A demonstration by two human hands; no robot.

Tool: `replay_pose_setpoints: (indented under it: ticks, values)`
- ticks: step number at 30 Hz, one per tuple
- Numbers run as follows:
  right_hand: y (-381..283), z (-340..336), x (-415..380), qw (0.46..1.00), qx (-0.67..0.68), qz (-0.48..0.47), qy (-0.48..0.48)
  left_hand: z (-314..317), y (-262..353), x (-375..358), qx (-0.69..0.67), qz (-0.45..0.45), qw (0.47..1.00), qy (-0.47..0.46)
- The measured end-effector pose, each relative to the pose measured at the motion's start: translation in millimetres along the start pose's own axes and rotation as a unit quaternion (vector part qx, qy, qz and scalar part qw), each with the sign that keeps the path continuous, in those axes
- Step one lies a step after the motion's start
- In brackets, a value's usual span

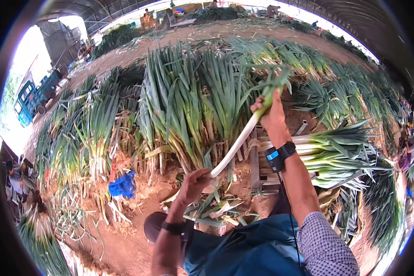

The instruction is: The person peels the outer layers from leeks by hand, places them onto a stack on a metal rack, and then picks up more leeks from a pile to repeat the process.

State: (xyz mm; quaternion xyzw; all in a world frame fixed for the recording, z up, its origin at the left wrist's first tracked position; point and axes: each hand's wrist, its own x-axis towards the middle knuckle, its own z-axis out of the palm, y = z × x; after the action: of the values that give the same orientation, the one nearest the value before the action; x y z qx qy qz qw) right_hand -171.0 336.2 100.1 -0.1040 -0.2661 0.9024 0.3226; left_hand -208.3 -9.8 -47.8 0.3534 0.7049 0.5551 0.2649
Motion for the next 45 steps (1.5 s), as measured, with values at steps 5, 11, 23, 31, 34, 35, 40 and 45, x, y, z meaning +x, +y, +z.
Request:
replay_pose_setpoints:
  ticks: [5, 11, 23, 31, 34, 35, 40, 45]
  values:
    - [46.5, -6.9, -26.1, 0.989, -0.141, 0.044, -0.019, 68.6, 70.1, 26.5, -0.231, -0.011, 0.973, 0.006]
    - [51.2, -37.5, 7.7, 0.988, -0.115, 0.028, 0.097, 72.4, 39.0, 23.3, -0.09, -0.003, 0.995, 0.05]
    - [26.3, -52.4, 35.5, 0.987, -0.115, -0.025, 0.112, 1.3, 29.7, -34.9, 0.356, 0.071, 0.911, 0.196]
    - [57.0, -25.8, -15.6, 0.989, -0.112, 0.062, 0.07, 34.9, 127.3, 36.2, 0.196, 0.061, 0.975, -0.084]
    - [52.1, -37.6, -13.8, 0.989, -0.112, 0.063, 0.07, 44.7, 102.8, 38.9, 0.219, 0.199, 0.953, -0.06]
    - [52.0, -40.6, -14.3, 0.988, -0.121, 0.061, 0.077, 45.5, 98.6, 39.3, 0.248, 0.241, 0.937, -0.047]
    - [44.4, -50.1, -10.0, 0.982, -0.144, 0.049, 0.115, 47.6, 97.0, 21.4, 0.341, 0.332, 0.879, 0.039]
    - [29.8, -65.9, 9.3, 0.985, -0.095, -0.001, 0.146, 5.9, 33.6, -27.9, 0.351, 0.054, 0.93, 0.096]
